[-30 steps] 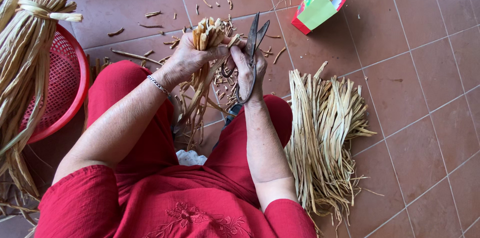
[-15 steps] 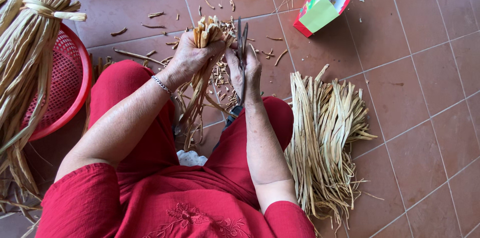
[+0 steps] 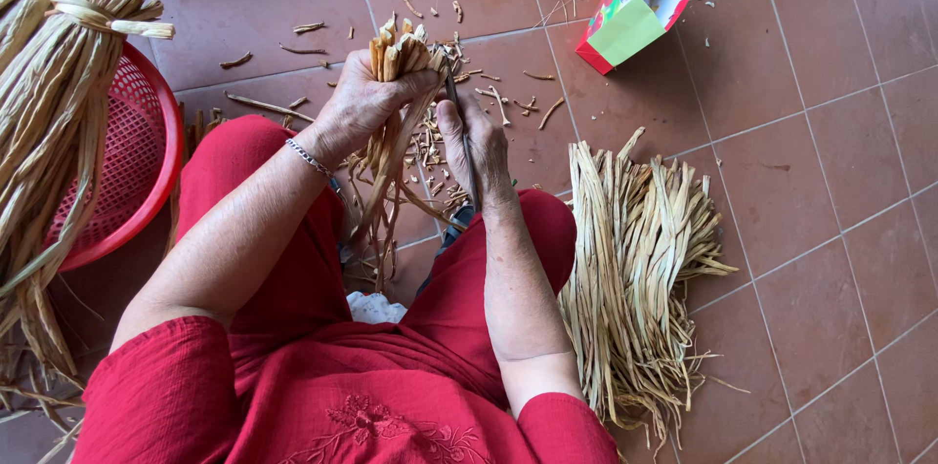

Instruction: The person sits on a tiled floor and uses shears to trim the ends of dried plant stalks held in a bundle. Trimmed pieces fall onto the floor, and the person occasionally adjusts the bundle and places trimmed stalks into a red basket.

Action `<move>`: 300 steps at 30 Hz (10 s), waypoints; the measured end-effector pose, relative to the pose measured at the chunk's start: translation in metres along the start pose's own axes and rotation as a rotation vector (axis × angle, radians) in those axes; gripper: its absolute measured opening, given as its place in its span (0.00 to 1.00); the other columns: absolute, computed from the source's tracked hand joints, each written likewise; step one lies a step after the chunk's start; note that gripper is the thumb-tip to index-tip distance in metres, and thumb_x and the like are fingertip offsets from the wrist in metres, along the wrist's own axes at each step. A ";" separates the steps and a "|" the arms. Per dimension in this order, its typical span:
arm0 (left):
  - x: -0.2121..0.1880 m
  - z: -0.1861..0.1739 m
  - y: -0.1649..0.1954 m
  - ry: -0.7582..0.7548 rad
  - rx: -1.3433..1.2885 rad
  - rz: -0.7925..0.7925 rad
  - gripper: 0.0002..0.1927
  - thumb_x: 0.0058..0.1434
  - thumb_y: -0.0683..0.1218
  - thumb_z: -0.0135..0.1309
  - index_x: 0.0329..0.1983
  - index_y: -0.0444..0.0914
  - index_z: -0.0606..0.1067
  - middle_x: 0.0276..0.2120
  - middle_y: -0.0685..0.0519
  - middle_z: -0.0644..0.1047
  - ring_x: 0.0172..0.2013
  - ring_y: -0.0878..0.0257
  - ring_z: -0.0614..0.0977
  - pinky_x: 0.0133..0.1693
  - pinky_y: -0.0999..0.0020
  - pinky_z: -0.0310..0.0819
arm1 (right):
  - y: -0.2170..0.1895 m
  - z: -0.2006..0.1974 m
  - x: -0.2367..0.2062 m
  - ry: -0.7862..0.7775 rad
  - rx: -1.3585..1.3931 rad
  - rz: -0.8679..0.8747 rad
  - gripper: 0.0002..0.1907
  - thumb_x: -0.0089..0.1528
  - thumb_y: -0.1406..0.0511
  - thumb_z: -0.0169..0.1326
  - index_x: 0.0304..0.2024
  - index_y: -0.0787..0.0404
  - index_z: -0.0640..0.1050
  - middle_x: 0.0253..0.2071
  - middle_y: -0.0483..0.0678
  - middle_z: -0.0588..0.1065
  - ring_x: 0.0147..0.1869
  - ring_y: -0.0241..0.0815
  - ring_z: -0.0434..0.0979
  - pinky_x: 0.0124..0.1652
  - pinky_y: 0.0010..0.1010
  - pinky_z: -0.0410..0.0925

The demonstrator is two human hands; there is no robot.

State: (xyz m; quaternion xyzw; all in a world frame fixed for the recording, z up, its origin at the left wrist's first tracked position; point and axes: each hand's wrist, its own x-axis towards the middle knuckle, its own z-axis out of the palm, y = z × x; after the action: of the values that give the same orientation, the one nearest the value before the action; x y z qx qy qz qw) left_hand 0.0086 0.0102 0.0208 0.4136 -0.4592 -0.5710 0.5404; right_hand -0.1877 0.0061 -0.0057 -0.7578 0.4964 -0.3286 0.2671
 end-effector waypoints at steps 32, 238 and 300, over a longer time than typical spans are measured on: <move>0.006 -0.003 -0.018 -0.022 0.062 -0.037 0.06 0.65 0.44 0.62 0.42 0.36 0.80 0.33 0.62 0.79 0.35 0.74 0.77 0.37 0.74 0.75 | -0.002 0.014 -0.003 0.085 0.148 -0.056 0.32 0.72 0.44 0.36 0.46 0.65 0.76 0.22 0.47 0.71 0.27 0.37 0.75 0.28 0.36 0.67; -0.008 -0.025 0.016 -0.094 -0.035 -0.204 0.16 0.66 0.46 0.59 0.56 0.39 0.80 0.21 0.65 0.66 0.20 0.76 0.61 0.22 0.78 0.53 | 0.044 -0.082 -0.034 0.139 0.729 0.020 0.46 0.70 0.33 0.31 0.66 0.66 0.68 0.34 0.40 0.69 0.34 0.29 0.68 0.35 0.23 0.64; 0.001 -0.012 -0.030 -0.260 0.824 -0.121 0.21 0.63 0.63 0.60 0.47 0.44 0.84 0.23 0.53 0.80 0.25 0.67 0.79 0.32 0.65 0.73 | -0.008 -0.064 -0.037 -0.006 -0.280 -0.282 0.40 0.66 0.37 0.49 0.64 0.61 0.71 0.42 0.48 0.75 0.41 0.47 0.77 0.43 0.41 0.65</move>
State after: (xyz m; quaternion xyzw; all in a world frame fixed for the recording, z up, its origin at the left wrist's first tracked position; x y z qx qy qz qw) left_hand 0.0133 0.0080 -0.0113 0.5455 -0.6878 -0.4180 0.2337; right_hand -0.2425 0.0384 0.0328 -0.8506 0.4252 -0.2883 0.1120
